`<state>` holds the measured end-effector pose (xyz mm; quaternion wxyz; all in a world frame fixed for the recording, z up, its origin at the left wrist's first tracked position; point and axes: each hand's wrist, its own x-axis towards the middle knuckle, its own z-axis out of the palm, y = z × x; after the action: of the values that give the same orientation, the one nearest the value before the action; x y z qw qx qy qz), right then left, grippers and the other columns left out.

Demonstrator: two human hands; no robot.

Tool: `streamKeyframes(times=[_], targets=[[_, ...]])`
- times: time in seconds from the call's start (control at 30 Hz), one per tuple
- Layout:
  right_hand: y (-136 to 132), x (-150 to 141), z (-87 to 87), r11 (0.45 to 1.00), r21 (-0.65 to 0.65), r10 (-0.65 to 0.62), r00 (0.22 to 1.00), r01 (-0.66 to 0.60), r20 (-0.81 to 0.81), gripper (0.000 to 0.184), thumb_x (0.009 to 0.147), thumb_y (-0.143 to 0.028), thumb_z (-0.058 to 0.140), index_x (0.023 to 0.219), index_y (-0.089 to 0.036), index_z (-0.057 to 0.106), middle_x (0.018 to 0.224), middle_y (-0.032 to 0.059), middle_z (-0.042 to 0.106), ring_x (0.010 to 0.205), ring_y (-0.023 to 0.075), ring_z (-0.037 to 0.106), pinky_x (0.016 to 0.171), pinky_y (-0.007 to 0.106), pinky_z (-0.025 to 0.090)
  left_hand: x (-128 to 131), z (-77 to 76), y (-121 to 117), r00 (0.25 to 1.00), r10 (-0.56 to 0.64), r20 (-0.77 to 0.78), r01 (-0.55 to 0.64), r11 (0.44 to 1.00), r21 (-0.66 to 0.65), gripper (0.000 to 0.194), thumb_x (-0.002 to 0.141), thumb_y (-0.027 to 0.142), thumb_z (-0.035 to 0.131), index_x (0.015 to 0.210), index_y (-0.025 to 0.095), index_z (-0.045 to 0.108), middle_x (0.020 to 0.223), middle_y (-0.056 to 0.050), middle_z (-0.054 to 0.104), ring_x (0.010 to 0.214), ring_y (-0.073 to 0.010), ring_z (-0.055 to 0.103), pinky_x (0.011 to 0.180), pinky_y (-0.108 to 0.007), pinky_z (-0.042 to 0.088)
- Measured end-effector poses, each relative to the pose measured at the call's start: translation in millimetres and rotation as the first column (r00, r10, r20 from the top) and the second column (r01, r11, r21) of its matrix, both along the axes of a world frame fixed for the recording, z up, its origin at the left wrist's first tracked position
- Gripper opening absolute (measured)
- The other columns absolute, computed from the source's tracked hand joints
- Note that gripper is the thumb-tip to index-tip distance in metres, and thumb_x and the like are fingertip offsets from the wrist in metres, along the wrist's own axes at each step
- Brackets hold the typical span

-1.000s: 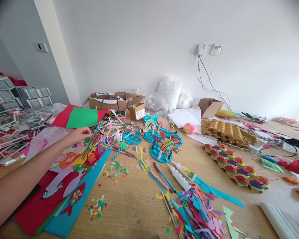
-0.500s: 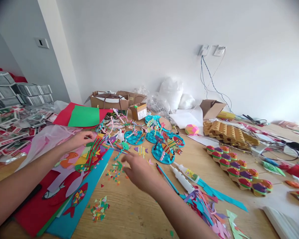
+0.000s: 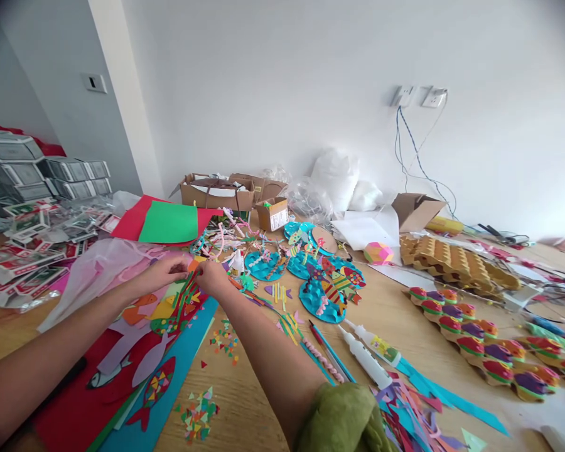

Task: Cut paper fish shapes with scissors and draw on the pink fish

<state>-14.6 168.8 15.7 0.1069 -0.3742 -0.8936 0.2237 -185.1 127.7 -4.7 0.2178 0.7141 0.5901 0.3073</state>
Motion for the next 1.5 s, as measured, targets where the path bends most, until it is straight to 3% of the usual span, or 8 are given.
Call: streamKeyframes(times=[0.17,0.33,0.57,0.87,1.0,1.13,1.3,1.5], targets=[[0.5,2.1,-6.0,1.0,-0.009,-0.026,0.999,0.027,0.025,0.02,0.087,-0.029,0.052,0.096,-0.012,0.058,0.092,0.0037,0.061,0.078,0.0148,0.06,0.068,0.032,0.05,-5.1,-11.3,-3.9,1.0,-0.003,0.011,0.004,1.0,-0.018,0.02,0.081,0.026,0.056,0.098,0.013,0.055,0.089,-0.003,0.062,0.078,-0.016,0.06,0.068,-0.033,0.05],[-2.7,7.0,-10.6,0.997,0.059,-0.042,0.999,0.042,0.008,0.02,0.087,-0.03,0.051,0.094,-0.012,0.058,0.088,0.0027,0.061,0.075,0.014,0.059,0.066,0.031,0.049,-8.0,-16.7,-0.6,0.998,0.044,-0.033,-0.042,0.998,0.046,0.027,0.085,0.03,0.052,0.108,0.015,0.054,0.106,-0.007,0.059,0.086,-0.0184,0.059,0.072,-0.037,0.051],[-19.2,15.8,-20.4,0.953,0.302,-0.003,0.998,0.022,-0.061,0.012,0.085,-0.017,0.048,0.091,-0.017,0.058,0.09,0.0057,0.062,0.085,0.0177,0.055,0.069,0.027,0.04,-8.4,-6.4,-1.7,0.988,0.157,-0.008,-0.148,0.943,0.298,0.009,0.077,0.019,0.052,0.074,0.017,0.061,0.094,-0.006,0.06,0.094,-0.0206,0.055,0.083,-0.036,0.044],[-42.2,19.3,-23.8,0.856,0.495,0.167,0.986,-0.15,0.011,0.012,0.084,-0.015,0.046,0.089,-0.017,0.057,0.089,0.0075,0.059,0.085,0.0226,0.05,0.074,0.034,0.035,-9.8,5.0,-5.9,0.975,0.202,0.092,-0.222,0.893,0.391,0.017,0.068,0.013,0.041,0.075,0.02,0.055,0.095,-0.005,0.065,0.089,-0.0184,0.06,0.079,-0.03,0.048],[-44.2,20.6,-25.4,0.86,0.484,0.183,0.983,-0.165,0.01,0.011,0.084,-0.016,0.047,0.088,-0.018,0.057,0.087,0.0065,0.06,0.085,0.0211,0.051,0.074,0.032,0.034,-12.7,1.1,-2.4,0.966,0.247,0.071,-0.256,0.898,0.359,0.021,0.067,0.011,0.039,0.077,0.02,0.055,0.096,-0.006,0.065,0.091,-0.0183,0.06,0.079,-0.031,0.048],[-35.8,19.9,-23.8,0.914,0.403,0.075,0.996,-0.053,-0.039,0.013,0.085,-0.017,0.044,0.09,-0.019,0.056,0.089,0.0058,0.062,0.082,0.0186,0.054,0.069,0.028,0.035,-11.3,-6.5,3.5,0.962,0.274,-0.012,-0.26,0.925,0.275,0.032,0.065,0.01,0.043,0.093,0.018,0.057,0.101,-0.006,0.063,0.093,-0.0195,0.06,0.079,-0.033,0.049],[-21.0,17.3,-17.6,0.96,0.272,-0.043,0.997,0.059,-0.064,0.013,0.082,-0.017,0.047,0.09,-0.02,0.056,0.086,0.0034,0.065,0.079,0.0173,0.058,0.061,0.023,0.034,-8.4,-9.6,-2.1,0.941,0.304,-0.147,-0.272,0.941,0.201,0.05,0.064,0.005,0.046,0.11,0.021,0.055,0.12,-0.007,0.055,0.114,-0.0227,0.048,0.092,-0.036,0.04],[-16.7,14.7,-11.3,0.979,0.175,-0.092,0.993,0.104,-0.077,0.013,0.08,-0.018,0.049,0.09,-0.022,0.058,0.083,0.0027,0.066,0.078,0.0176,0.058,0.061,0.023,0.033,-12.9,-12.1,-16.4,0.915,0.334,-0.226,-0.321,0.942,0.094,0.026,0.072,0.014,0.046,0.093,0.021,0.06,0.073,-0.003,0.067,0.076,-0.0232,0.063,0.072,-0.034,0.047]])
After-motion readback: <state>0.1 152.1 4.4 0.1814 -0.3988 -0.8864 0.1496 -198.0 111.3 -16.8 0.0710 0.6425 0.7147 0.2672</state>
